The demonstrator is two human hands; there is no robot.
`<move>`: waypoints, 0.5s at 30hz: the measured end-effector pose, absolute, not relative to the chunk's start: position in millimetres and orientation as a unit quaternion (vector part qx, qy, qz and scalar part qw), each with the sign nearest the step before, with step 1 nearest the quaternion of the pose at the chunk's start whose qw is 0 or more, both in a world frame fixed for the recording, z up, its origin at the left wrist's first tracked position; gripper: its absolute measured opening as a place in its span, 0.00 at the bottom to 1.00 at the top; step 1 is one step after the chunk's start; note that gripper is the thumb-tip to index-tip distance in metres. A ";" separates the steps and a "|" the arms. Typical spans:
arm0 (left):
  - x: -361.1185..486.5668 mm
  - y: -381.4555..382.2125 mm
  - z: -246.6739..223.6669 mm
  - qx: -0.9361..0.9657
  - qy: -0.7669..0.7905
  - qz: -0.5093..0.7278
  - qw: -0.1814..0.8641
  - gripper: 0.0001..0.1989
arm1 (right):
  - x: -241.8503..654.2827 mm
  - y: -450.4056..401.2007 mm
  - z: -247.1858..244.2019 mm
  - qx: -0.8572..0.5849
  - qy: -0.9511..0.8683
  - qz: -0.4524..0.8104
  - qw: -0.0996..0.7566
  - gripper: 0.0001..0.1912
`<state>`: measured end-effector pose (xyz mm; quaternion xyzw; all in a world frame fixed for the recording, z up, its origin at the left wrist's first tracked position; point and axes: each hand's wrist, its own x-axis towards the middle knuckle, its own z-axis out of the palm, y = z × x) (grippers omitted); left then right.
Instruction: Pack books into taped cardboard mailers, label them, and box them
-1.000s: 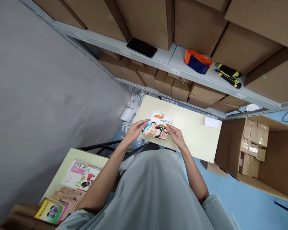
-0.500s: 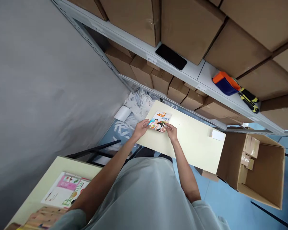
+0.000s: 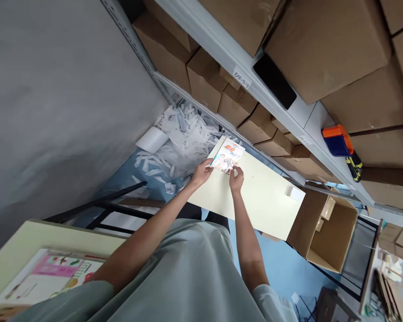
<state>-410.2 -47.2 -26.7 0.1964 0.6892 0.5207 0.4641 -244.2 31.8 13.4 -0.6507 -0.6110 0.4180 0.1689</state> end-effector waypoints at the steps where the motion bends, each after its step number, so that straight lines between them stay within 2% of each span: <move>1: -411.4 -54.5 -27.8 0.197 0.694 0.523 0.453 0.22 | -248.0 29.3 15.2 -0.641 -0.647 0.383 0.155 0.23; 5: -426.5 -92.3 -39.5 0.141 0.734 0.524 0.408 0.18 | -277.3 31.6 22.3 -0.554 -0.786 0.264 0.069 0.27; 11: -467.6 -155.5 -82.0 0.026 0.788 0.484 0.380 0.19 | -339.4 71.9 21.4 -0.348 -0.912 0.196 -0.088 0.32; 15: -485.3 -187.4 -114.7 -0.020 0.819 0.430 0.381 0.18 | -359.8 102.3 9.3 -0.215 -0.953 0.147 -0.158 0.35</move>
